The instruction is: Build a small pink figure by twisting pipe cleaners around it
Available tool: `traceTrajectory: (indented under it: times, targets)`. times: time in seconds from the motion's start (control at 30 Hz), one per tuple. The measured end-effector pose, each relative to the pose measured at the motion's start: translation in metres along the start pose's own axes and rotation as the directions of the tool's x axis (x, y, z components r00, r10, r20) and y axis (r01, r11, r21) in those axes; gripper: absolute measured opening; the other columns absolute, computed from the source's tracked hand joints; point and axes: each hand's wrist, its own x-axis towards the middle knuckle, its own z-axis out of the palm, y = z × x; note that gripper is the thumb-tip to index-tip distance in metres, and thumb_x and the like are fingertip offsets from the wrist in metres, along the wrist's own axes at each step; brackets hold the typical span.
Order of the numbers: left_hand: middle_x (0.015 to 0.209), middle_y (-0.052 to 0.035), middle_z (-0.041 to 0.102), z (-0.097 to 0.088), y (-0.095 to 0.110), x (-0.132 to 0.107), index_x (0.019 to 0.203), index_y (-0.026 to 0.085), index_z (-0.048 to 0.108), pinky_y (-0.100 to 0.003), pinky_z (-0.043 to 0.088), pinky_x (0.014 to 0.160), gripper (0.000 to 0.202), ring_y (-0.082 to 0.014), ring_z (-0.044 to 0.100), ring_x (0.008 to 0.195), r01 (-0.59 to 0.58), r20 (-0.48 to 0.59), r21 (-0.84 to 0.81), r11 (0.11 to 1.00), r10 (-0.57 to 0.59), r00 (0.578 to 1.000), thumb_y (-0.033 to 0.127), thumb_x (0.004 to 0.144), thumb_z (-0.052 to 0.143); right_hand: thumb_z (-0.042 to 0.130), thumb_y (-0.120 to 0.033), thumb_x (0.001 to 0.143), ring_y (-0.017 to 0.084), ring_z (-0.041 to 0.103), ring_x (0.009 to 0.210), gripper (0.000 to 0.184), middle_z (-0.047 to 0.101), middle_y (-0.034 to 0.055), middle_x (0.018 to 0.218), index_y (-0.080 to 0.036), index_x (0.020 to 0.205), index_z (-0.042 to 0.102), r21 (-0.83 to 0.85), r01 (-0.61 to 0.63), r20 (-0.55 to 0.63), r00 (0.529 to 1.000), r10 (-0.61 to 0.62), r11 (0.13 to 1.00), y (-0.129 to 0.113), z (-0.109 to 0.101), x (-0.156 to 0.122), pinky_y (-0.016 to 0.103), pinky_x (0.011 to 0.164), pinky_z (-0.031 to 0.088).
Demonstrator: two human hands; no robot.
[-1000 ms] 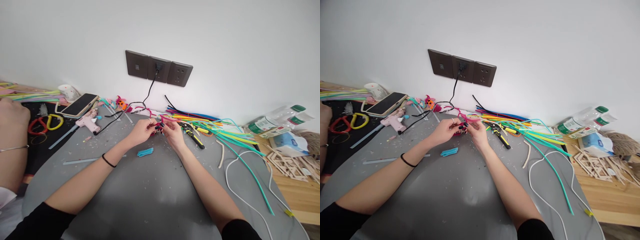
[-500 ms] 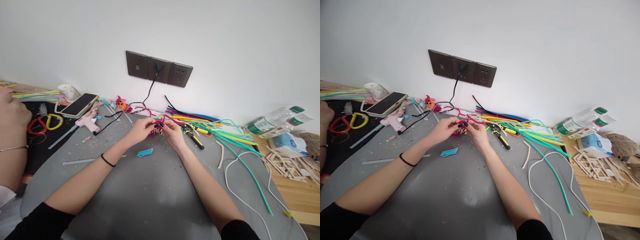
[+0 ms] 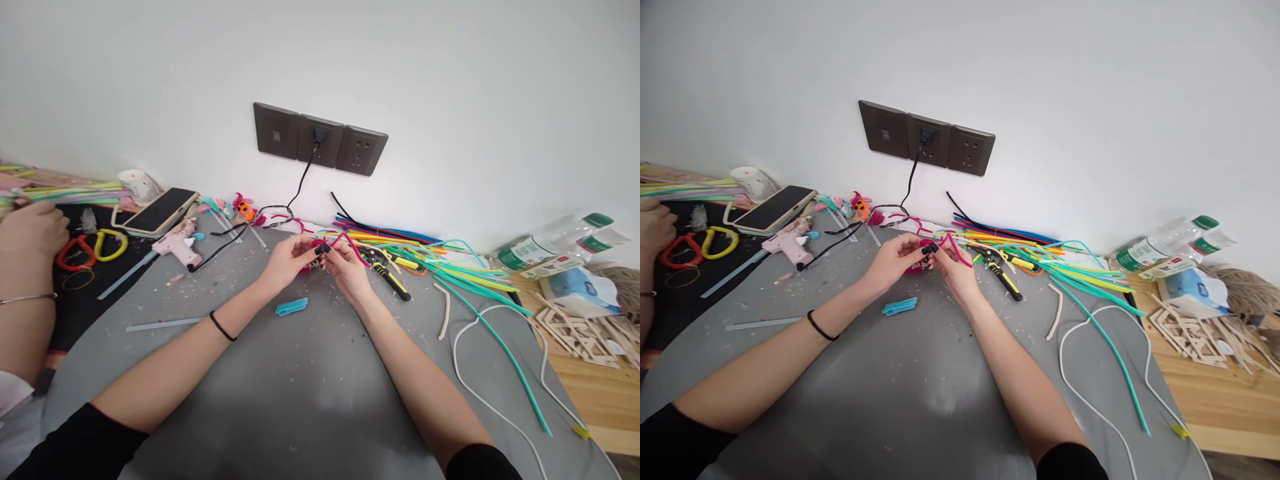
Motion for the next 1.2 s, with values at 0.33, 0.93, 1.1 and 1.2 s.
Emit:
traceTrajectory:
  times: [0.33, 0.93, 1.1, 1.2]
  targets:
    - [0.079, -0.0068, 0.075, 0.01, -0.002, -0.005, 0.083, 0.016, 0.071, -0.033, 0.057, 0.07, 0.056, -0.019, 0.068, 0.072, 0.053, -0.171, -0.181, 0.982, -0.084, 0.982, 0.064, 0.06, 0.088, 0.091, -0.05, 0.064, 0.015, 0.064, 0.062, 0.04, 0.072, 0.0, 0.073, -0.022, 0.082, 0.068, -0.019, 0.028, 0.025, 0.999, -0.027, 0.999, -0.001, 0.002, -0.004, 0.03, 0.062, 0.056]
    - [0.076, -0.0065, 0.076, 0.02, -0.003, -0.008, 0.088, 0.014, 0.078, -0.031, 0.056, 0.068, 0.057, -0.0169, 0.068, 0.069, 0.059, -0.197, -0.279, 0.958, -0.118, 0.973, 0.058, 0.054, 0.093, 0.089, -0.046, 0.07, 0.014, 0.063, 0.065, 0.036, 0.07, -0.0015, 0.075, -0.024, 0.085, 0.065, 0.03, 0.095, -0.022, 0.995, -0.094, 0.995, -0.001, 0.006, -0.005, 0.029, 0.064, 0.057]
    - [0.08, -0.0076, 0.078, 0.022, -0.001, -0.009, 0.087, 0.014, 0.08, -0.031, 0.058, 0.07, 0.055, -0.0175, 0.069, 0.072, 0.027, -0.212, -0.341, 0.94, -0.105, 0.972, 0.054, 0.052, 0.095, 0.093, -0.043, 0.064, 0.014, 0.066, 0.068, 0.038, 0.074, -0.0014, 0.081, -0.025, 0.085, 0.068, 0.113, 0.082, -0.029, 0.996, -0.079, 0.99, -0.001, 0.006, -0.004, 0.028, 0.064, 0.058]
    - [0.079, -0.0062, 0.077, 0.022, -0.001, -0.01, 0.083, 0.015, 0.079, -0.031, 0.058, 0.069, 0.051, -0.0176, 0.069, 0.072, -0.015, -0.251, -0.333, 0.943, -0.073, 0.965, 0.052, 0.053, 0.095, 0.094, -0.042, 0.064, 0.015, 0.066, 0.069, 0.037, 0.074, -0.0008, 0.081, -0.024, 0.086, 0.07, 0.127, 0.063, -0.02, 0.998, -0.061, 0.99, -0.001, 0.006, -0.005, 0.028, 0.066, 0.059]
